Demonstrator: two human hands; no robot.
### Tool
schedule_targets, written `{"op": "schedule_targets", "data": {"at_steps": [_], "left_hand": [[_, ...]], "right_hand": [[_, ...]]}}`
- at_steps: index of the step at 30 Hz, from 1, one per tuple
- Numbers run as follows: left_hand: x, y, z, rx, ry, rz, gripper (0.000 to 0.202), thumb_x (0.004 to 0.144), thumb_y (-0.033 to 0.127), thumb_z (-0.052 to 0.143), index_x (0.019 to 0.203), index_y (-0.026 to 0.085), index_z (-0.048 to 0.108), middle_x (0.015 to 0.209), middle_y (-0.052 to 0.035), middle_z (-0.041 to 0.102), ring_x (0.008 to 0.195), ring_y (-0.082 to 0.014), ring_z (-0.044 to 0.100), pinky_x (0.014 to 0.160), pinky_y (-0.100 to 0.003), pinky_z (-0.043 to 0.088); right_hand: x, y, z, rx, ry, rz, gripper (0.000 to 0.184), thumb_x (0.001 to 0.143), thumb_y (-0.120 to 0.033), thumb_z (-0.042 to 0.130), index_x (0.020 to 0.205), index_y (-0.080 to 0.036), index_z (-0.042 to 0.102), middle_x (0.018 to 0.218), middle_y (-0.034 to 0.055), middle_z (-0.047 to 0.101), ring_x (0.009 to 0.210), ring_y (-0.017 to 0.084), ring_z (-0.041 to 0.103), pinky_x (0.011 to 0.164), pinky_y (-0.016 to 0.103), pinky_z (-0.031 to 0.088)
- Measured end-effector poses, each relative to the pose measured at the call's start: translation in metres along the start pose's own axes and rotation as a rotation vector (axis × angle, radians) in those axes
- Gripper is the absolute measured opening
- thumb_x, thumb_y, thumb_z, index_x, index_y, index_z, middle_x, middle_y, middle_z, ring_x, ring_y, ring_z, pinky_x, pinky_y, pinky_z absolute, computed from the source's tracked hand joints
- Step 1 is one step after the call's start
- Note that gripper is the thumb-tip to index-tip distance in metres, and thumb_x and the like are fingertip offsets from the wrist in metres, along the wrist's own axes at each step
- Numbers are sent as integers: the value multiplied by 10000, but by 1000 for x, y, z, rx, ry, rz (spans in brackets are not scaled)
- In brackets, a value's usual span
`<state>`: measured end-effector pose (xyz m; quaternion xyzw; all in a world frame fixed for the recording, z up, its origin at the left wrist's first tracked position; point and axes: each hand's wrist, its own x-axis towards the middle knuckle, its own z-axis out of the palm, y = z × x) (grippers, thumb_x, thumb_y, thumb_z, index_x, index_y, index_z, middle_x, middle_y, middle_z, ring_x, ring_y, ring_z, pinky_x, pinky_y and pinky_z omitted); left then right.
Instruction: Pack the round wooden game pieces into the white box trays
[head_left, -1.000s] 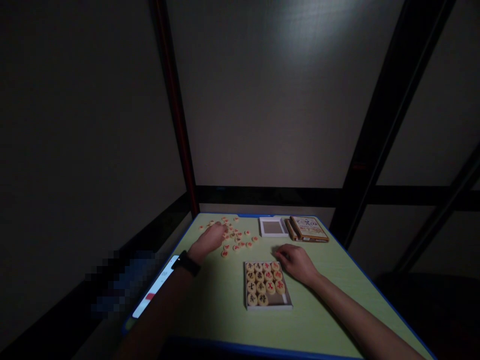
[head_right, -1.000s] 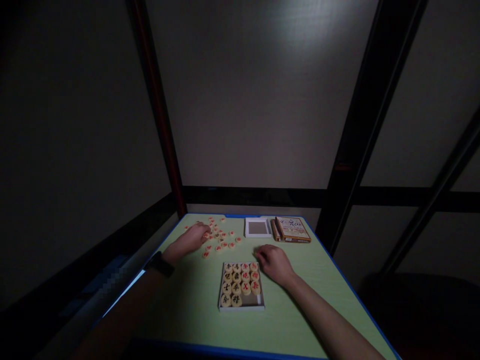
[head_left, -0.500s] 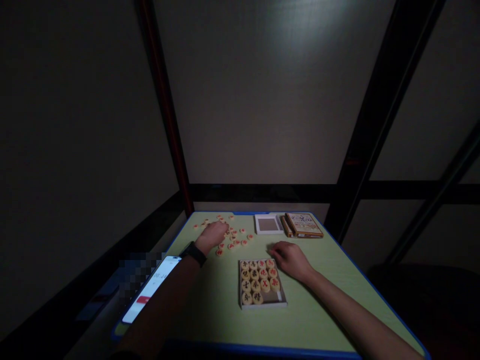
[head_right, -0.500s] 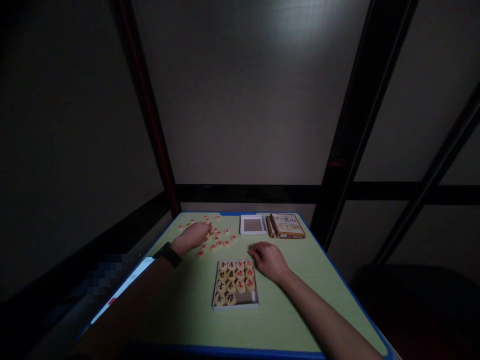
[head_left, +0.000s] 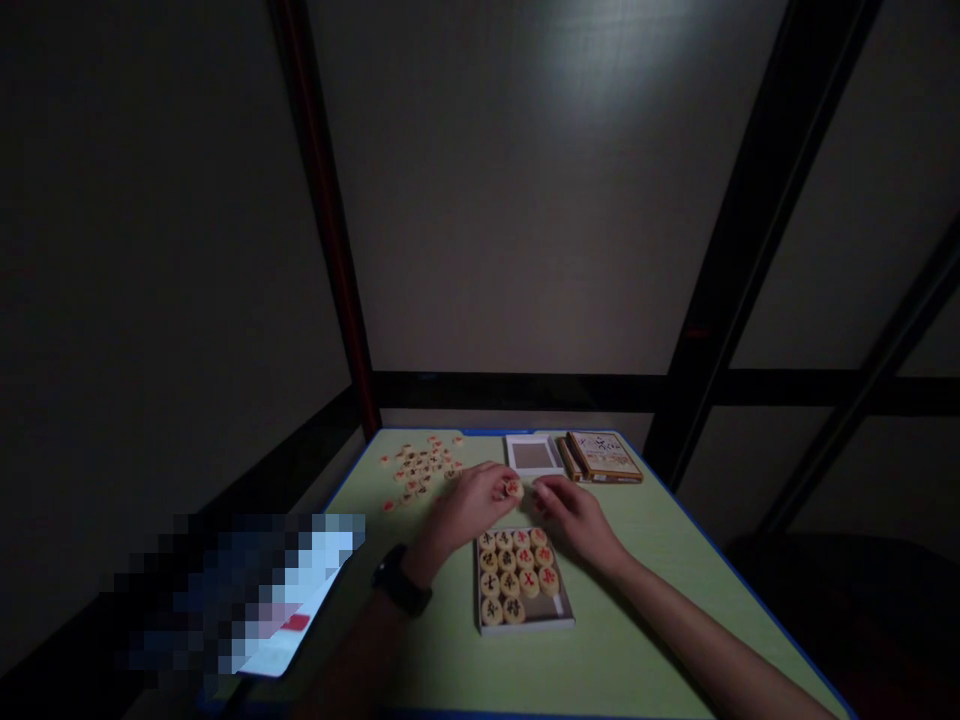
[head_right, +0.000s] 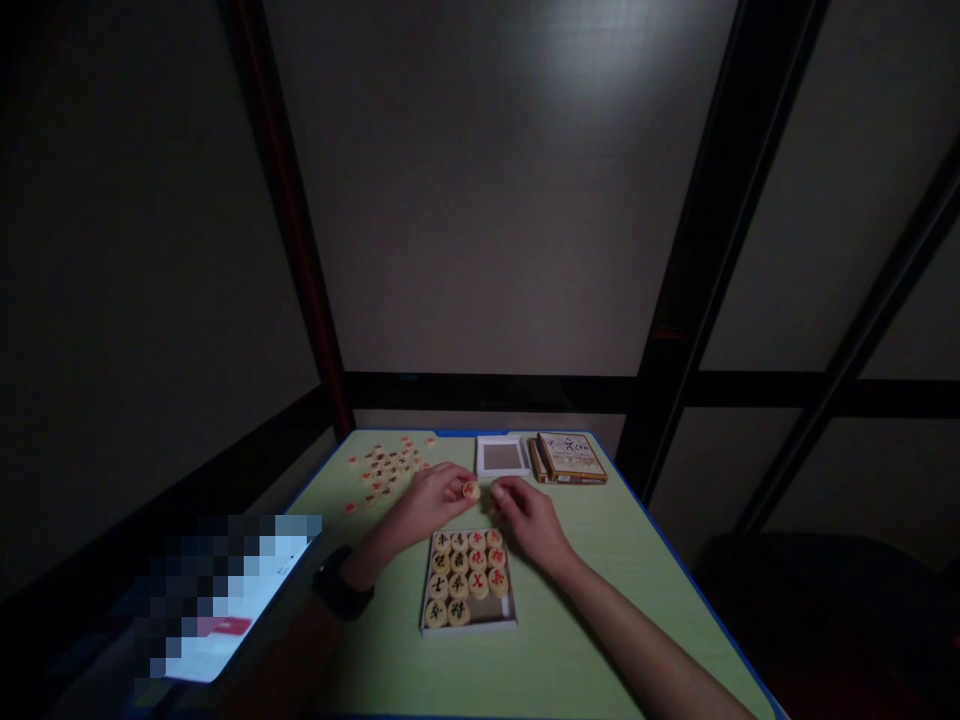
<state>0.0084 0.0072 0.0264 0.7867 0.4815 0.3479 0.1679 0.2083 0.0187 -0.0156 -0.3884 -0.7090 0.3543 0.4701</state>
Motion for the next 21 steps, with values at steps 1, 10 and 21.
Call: {"op": "schedule_targets", "data": {"at_steps": [1,10,21], "left_hand": [[-1,3,6,-52,18,11,194,828,195,617,996,194,715,995,-53,721,876,-178,673,801,-263,542],[-14,8,18,-210,60,-7,242,756,109,700,955,235,757,972,-14,742,848,-163,669,802,-259,542],[-9,-4,25,-842,-6,-250,360,607,237,866,923,128,733,888,-96,771,878,-239,733,824,-347,591]], "right_hand": [[0,-1,3,120,-18,23,448,884,-588,584,1001,-168,685,837,67,734,745,201,674,682,325,545],[-1,-4,4,526,-138,158,448,642,-375,892,1012,-185,726,963,82,784,878,222,730,868,397,572],[0,5,1,445,-56,138,523,585,-429,908,1011,-175,744,909,88,772,812,238,723,778,396,601]]}}
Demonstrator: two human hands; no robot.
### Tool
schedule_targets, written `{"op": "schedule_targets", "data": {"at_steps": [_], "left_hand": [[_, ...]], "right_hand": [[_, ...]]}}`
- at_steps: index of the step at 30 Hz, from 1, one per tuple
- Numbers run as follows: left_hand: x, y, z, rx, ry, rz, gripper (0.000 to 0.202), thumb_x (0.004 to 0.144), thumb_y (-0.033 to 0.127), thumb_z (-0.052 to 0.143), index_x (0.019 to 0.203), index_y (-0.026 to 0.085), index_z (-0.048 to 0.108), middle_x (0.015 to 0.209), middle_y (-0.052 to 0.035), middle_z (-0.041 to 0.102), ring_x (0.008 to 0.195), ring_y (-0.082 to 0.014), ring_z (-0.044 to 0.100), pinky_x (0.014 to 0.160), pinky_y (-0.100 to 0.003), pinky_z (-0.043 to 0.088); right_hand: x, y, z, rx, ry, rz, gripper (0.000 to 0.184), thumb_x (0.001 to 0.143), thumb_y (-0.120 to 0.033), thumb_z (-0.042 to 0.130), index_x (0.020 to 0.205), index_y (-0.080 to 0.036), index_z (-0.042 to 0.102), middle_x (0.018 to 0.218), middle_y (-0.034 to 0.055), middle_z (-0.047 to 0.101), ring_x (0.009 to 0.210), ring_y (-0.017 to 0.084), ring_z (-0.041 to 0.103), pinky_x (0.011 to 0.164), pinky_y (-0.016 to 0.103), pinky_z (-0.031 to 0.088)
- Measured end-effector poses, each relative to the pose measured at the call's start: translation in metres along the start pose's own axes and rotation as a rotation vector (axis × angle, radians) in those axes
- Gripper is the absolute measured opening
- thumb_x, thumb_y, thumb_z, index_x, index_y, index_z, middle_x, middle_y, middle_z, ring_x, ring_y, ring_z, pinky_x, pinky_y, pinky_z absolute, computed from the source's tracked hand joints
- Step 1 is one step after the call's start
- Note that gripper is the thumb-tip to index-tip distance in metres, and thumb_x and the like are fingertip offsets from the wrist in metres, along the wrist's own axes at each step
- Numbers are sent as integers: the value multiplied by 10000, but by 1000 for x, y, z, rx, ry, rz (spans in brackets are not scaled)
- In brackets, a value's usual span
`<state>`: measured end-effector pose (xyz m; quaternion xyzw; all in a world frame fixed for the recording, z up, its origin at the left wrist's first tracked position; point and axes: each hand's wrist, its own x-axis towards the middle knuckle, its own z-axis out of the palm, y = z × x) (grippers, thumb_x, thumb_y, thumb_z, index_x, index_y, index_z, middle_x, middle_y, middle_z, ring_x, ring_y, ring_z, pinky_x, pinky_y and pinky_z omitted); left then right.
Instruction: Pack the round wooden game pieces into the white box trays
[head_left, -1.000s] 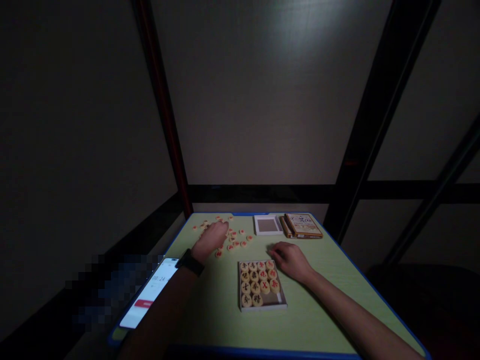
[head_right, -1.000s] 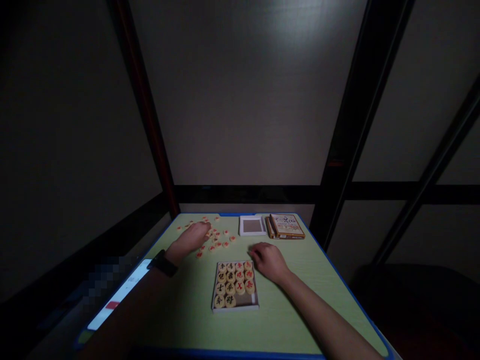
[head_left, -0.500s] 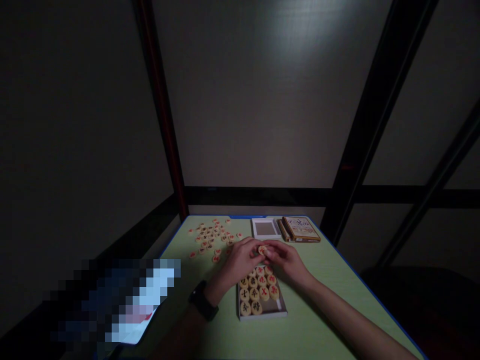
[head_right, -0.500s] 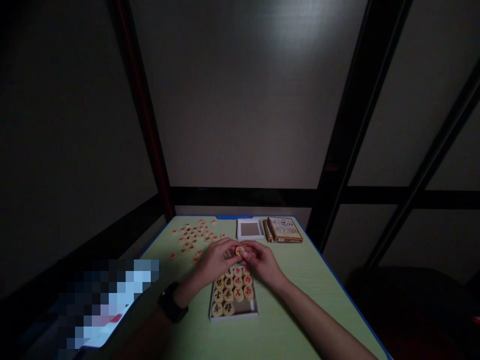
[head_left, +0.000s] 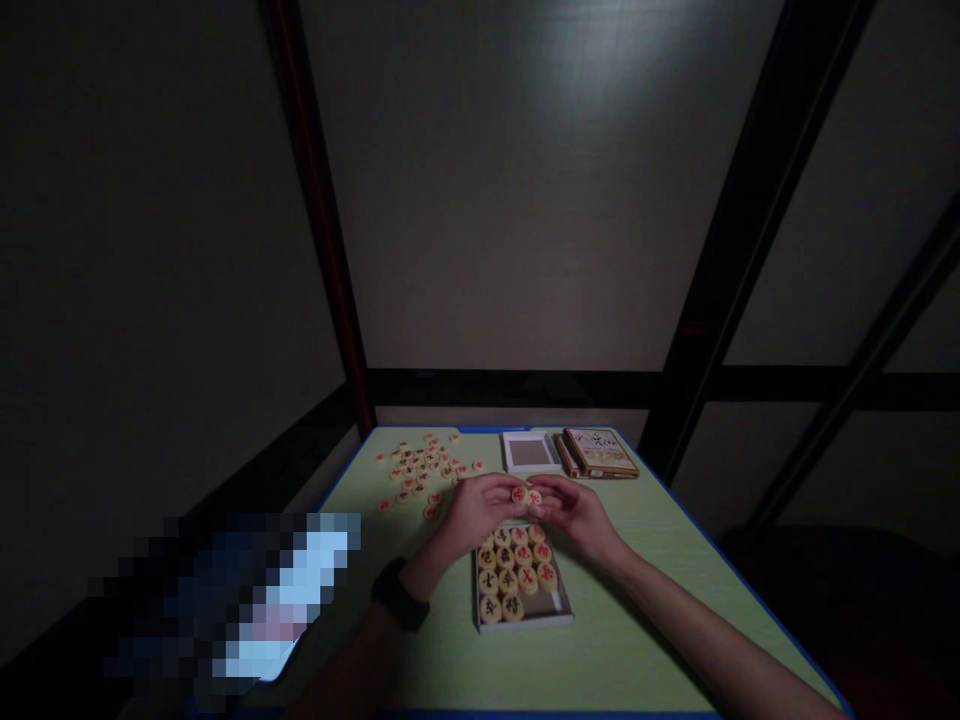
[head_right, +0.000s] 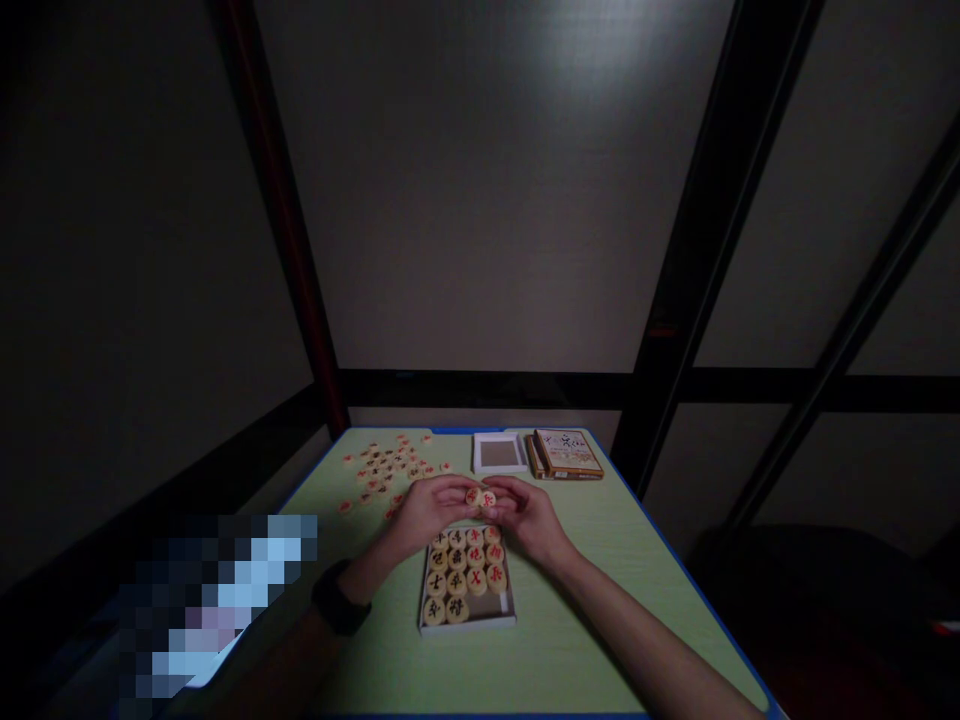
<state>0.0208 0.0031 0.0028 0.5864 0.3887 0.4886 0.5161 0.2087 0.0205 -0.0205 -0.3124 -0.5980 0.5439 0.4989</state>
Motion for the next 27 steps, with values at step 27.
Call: {"op": "schedule_targets", "data": {"at_steps": [27], "left_hand": [[0,-11,-3,211,64,51,305,679,204,768,975,151,716,817,-49,740,734,-151,674,665,-239,540]], "right_hand": [[-87,-46,14,-854,-146,-189,234,911,-221,526,778,-192,716,809,81,682,758,192,643,692,280,493]]}}
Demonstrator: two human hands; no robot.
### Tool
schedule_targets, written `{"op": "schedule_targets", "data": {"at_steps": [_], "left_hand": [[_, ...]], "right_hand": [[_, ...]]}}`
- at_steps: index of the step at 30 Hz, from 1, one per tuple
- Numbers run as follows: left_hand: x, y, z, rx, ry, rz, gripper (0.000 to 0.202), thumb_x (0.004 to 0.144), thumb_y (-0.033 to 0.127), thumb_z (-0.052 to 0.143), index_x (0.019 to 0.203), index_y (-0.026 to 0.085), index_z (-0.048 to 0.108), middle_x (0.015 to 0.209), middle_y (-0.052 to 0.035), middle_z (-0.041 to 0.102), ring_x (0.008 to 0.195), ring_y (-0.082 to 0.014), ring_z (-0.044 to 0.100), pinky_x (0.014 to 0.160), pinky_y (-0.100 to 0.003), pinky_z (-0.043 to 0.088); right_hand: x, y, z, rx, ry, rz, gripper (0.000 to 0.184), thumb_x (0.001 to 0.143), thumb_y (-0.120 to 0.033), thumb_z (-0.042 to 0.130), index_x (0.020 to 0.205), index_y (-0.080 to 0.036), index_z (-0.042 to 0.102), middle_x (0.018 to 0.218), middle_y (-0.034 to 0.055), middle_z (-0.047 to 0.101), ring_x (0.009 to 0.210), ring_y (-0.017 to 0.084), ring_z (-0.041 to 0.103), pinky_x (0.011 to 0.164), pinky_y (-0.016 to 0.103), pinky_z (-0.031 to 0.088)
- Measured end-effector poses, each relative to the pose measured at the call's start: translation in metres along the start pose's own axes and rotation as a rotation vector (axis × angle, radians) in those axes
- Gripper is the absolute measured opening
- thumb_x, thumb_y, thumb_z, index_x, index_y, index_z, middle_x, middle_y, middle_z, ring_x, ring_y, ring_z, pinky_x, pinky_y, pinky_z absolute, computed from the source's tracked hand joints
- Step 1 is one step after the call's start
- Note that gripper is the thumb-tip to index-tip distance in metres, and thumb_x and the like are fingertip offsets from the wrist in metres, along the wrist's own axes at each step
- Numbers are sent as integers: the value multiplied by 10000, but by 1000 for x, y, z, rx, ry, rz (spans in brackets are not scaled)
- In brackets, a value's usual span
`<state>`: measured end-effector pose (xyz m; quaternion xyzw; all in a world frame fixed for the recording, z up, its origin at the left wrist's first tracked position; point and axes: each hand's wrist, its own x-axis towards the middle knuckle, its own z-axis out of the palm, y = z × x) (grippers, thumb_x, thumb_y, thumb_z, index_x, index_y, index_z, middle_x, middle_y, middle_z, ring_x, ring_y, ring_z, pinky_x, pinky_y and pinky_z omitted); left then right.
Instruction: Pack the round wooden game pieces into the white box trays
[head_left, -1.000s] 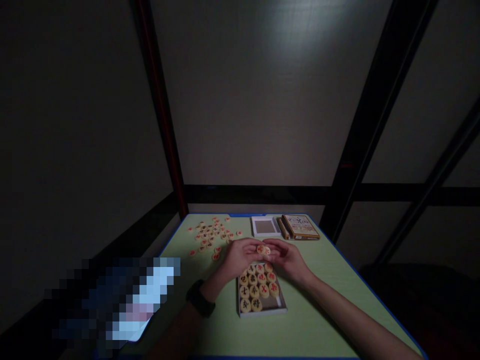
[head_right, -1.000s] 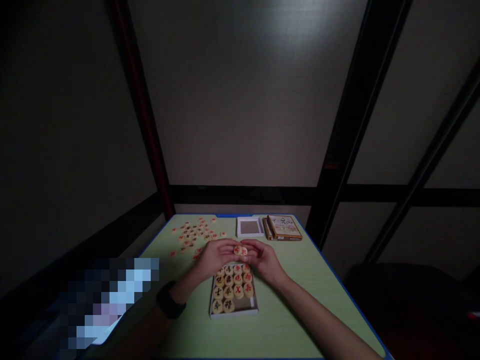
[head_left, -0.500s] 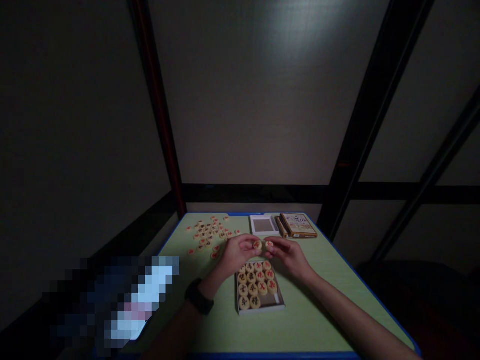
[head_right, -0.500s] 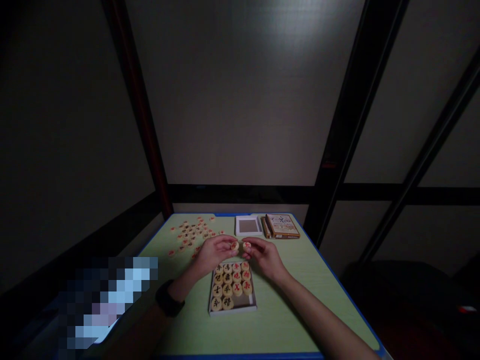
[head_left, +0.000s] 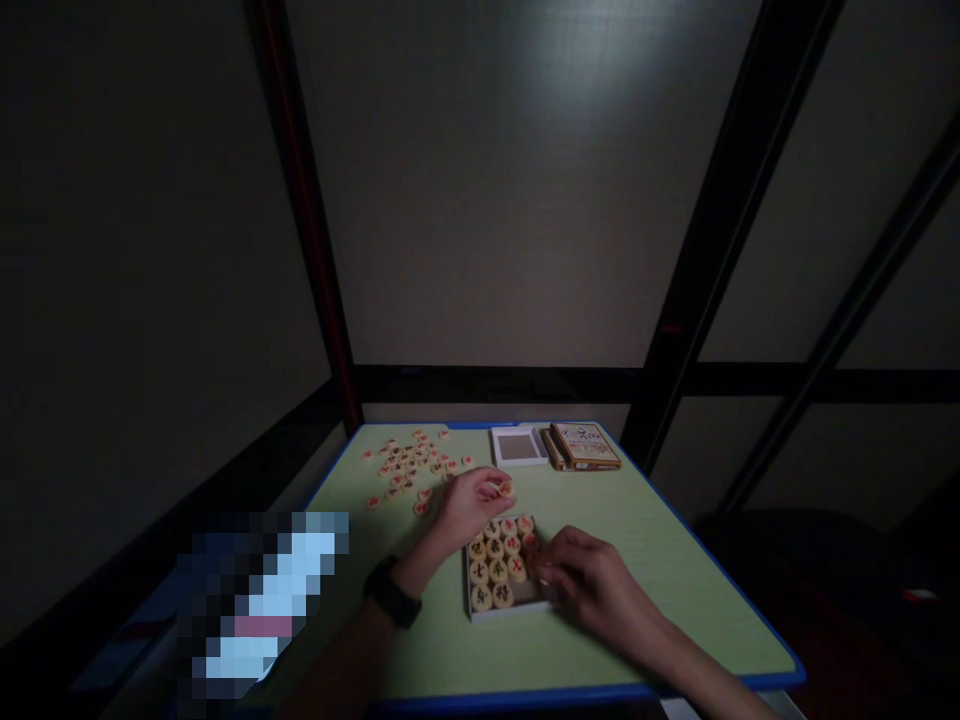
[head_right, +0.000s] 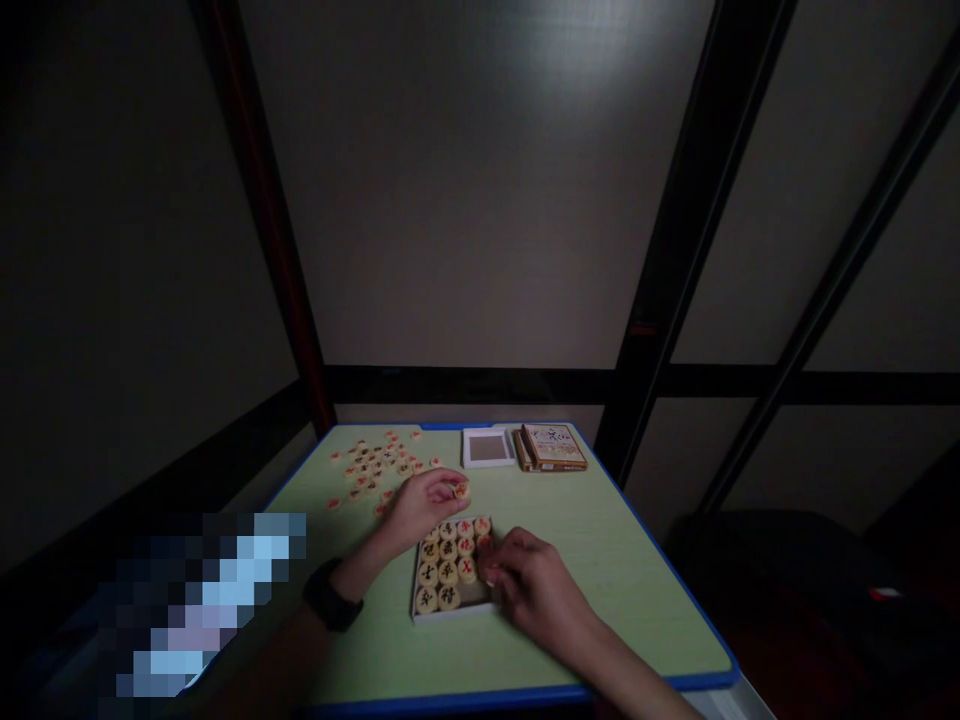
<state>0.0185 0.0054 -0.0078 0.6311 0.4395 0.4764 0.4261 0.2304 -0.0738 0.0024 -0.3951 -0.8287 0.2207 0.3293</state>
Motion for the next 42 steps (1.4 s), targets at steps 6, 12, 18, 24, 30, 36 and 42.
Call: {"op": "schedule_targets", "data": {"at_steps": [6,12,18,24,30,36,42], "left_hand": [[0,3,-1,94,8,-24,283,702,178,724,984,154,708,830,-43,742,721,-148,677,643,-230,533],[-1,5,-1,149,7,-4,272,712,193,720,983,168,713,809,-30,742,721,-153,679,629,-227,525],[-1,4,-2,155,2,5,283,717,214,724,996,166,712,771,-17,728,682,-145,665,597,-216,506],[-2,5,-1,166,4,8,249,714,200,726,960,171,712,759,-11,715,703,-149,660,619,-222,507],[-2,5,-1,188,-17,-12,260,712,225,742,965,170,715,728,0,698,649,-137,633,594,-220,486],[-2,2,-1,184,-37,4,259,712,230,739,963,170,718,724,1,698,671,-143,645,604,-222,495],[-1,-1,-1,175,-53,-8,290,689,190,750,976,168,725,743,-9,708,698,-152,656,623,-233,513]], "right_hand": [[-2,-5,15,-115,-73,49,252,772,-42,557,750,-221,734,831,38,701,795,179,659,718,253,469],[-1,-1,14,-286,-74,78,258,735,-39,567,733,-224,747,897,42,663,789,165,638,662,240,439],[0,-2,12,-307,-104,96,199,796,-112,606,776,-228,767,839,34,667,745,156,639,648,231,434],[1,-2,10,-289,-103,17,215,749,-44,623,728,-219,745,804,13,672,758,147,636,655,220,415],[9,-2,0,-274,-232,-94,226,768,-28,601,745,-209,735,853,20,695,799,155,646,701,227,427],[12,-5,-7,-305,-285,-171,212,791,-33,587,751,-202,709,840,23,688,828,168,642,726,243,425],[14,-12,-14,-264,-400,-198,245,749,6,552,755,-200,687,985,32,667,913,169,635,770,239,436]]}}
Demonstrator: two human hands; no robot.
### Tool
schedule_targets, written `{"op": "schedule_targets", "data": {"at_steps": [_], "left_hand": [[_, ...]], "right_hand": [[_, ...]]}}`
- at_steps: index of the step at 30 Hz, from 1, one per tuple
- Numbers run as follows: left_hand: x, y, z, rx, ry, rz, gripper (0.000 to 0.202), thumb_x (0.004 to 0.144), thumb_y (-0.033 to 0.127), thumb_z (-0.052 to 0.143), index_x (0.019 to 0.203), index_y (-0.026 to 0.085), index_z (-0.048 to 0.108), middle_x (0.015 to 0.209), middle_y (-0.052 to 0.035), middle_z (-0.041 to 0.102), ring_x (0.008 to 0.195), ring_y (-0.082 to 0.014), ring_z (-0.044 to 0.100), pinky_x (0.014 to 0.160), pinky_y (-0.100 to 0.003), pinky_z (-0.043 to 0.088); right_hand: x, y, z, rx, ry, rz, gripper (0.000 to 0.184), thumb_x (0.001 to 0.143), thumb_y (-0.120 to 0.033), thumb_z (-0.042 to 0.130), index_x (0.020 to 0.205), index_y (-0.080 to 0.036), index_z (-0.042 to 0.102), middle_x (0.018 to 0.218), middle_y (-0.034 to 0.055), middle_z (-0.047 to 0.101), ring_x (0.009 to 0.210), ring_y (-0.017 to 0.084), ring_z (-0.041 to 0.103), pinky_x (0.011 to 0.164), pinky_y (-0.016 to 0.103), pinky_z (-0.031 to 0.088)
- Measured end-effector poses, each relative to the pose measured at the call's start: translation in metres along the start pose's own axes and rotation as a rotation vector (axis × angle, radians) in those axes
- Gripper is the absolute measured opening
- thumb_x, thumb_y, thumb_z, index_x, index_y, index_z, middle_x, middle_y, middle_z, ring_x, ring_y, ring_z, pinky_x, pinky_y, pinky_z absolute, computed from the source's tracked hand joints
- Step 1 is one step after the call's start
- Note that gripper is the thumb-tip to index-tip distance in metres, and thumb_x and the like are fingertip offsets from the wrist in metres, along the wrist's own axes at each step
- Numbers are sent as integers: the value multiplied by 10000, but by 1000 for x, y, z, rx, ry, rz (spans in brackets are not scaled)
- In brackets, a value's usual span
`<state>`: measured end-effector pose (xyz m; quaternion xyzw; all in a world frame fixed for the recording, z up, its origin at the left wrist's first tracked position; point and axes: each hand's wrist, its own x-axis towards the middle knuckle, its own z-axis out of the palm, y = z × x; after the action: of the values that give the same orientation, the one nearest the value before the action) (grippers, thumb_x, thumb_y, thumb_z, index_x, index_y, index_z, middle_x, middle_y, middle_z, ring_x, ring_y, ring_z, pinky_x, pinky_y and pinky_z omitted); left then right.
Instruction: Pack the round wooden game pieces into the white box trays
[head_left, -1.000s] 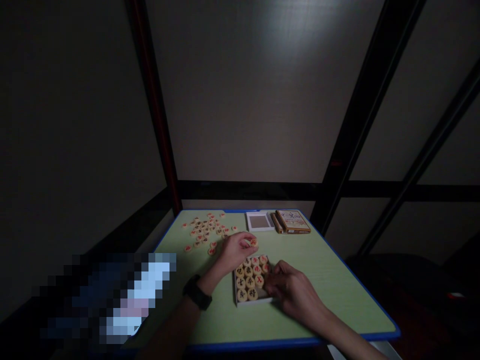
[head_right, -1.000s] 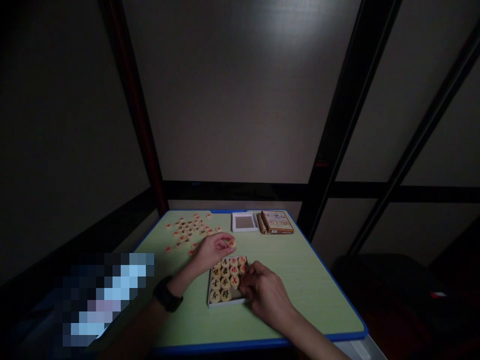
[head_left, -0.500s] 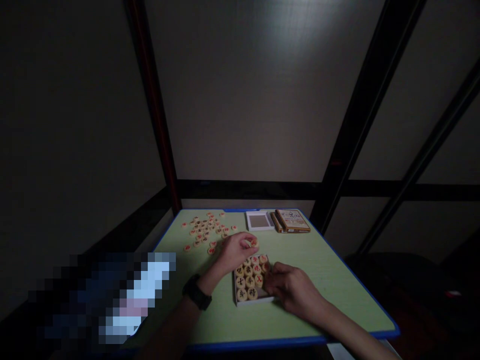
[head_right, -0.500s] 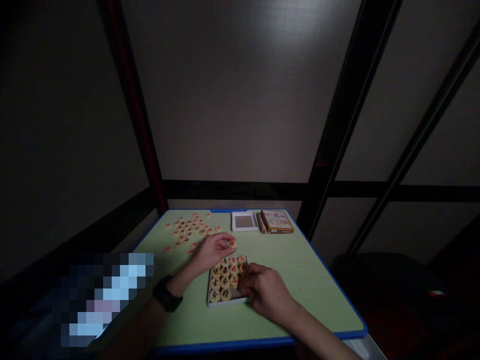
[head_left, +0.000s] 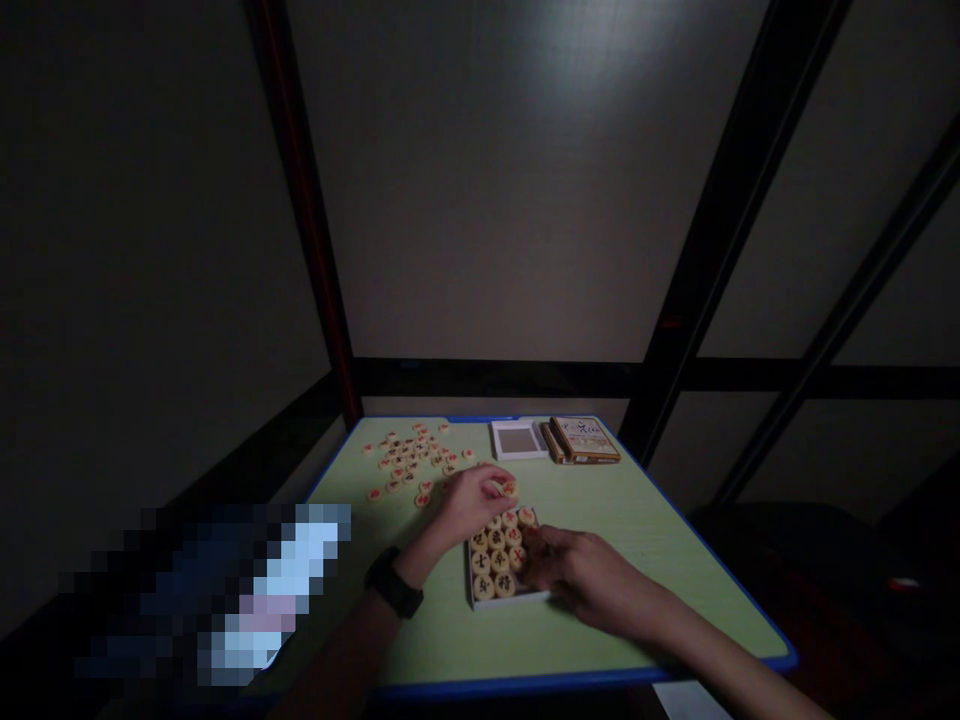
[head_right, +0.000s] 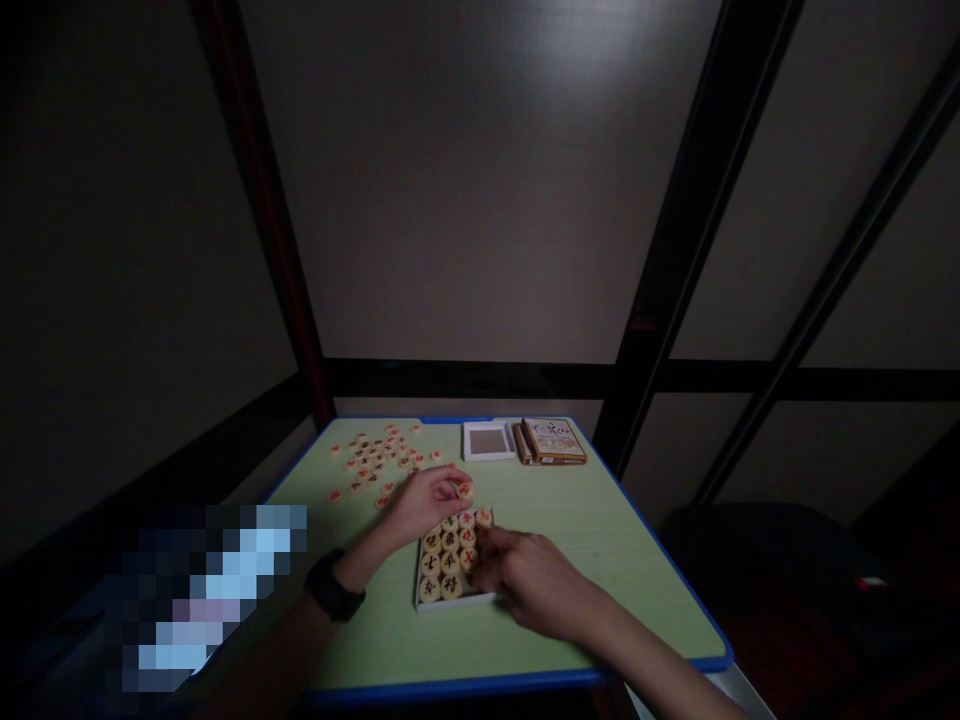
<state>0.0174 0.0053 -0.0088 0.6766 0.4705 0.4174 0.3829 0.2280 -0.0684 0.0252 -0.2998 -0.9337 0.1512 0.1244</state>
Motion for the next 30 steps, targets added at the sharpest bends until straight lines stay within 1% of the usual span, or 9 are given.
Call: {"op": "schedule_targets", "data": {"at_steps": [6,9,12,14,17,20,23,26,30], "left_hand": [[1,0,1,-63,-16,-6,312,651,113,757,957,161,721,737,0,684,700,-138,638,646,-233,507],[0,1,0,-135,-43,-13,302,620,108,781,910,149,710,715,6,665,670,-125,617,634,-229,492],[-1,2,-1,-234,-144,-31,334,574,156,835,880,140,703,708,3,656,656,-118,597,619,-227,472],[-3,3,-2,-294,-235,-45,384,531,221,878,863,132,707,722,-10,661,669,-123,595,625,-236,467],[-6,8,-5,-338,-373,-80,465,482,302,911,866,127,715,719,-6,661,671,-122,583,637,-246,459],[-10,15,-10,-295,-500,-104,486,480,329,915,886,141,726,705,19,649,647,-104,550,617,-231,428],[-15,20,-14,-220,-620,-110,442,484,360,917,821,145,730,655,43,604,610,-92,507,575,-215,380],[-19,23,-16,-197,-685,-97,427,503,378,913,812,146,732,650,49,583,612,-93,496,578,-214,373],[-20,26,-15,-198,-701,-74,444,510,368,909,865,162,740,697,37,612,650,-104,512,595,-215,392]], "right_hand": [[-1,2,-6,83,-6,-1,287,767,36,531,771,-192,704,952,26,661,901,157,628,786,240,447],[-1,4,-12,125,104,26,264,858,-26,531,833,-188,738,899,39,643,857,159,617,756,248,456],[2,8,-19,141,275,45,264,961,-142,496,1022,-186,749,877,52,608,824,167,602,734,272,466],[4,11,-22,154,306,9,299,976,-168,495,1179,-205,711,930,62,597,862,175,600,762,292,479],[7,14,-21,178,223,-29,368,942,-128,537,1254,-254,685,999,60,575,910,173,593,811,305,491],[10,14,-17,202,163,-39,371,914,-115,583,1223,-276,709,991,45,561,899,161,584,815,294,490],[12,12,-16,214,133,-41,327,905,-142,627,1187,-268,731,971,39,562,865,153,580,787,279,481],[14,7,-19,233,84,-58,261,904,-167,650,1126,-254,757,961,39,596,886,157,589,789,266,468],[13,2,-22,231,60,-34,215,884,-156,671,1064,-228,762,969,45,627,917,172,600,808,267,467]]}}
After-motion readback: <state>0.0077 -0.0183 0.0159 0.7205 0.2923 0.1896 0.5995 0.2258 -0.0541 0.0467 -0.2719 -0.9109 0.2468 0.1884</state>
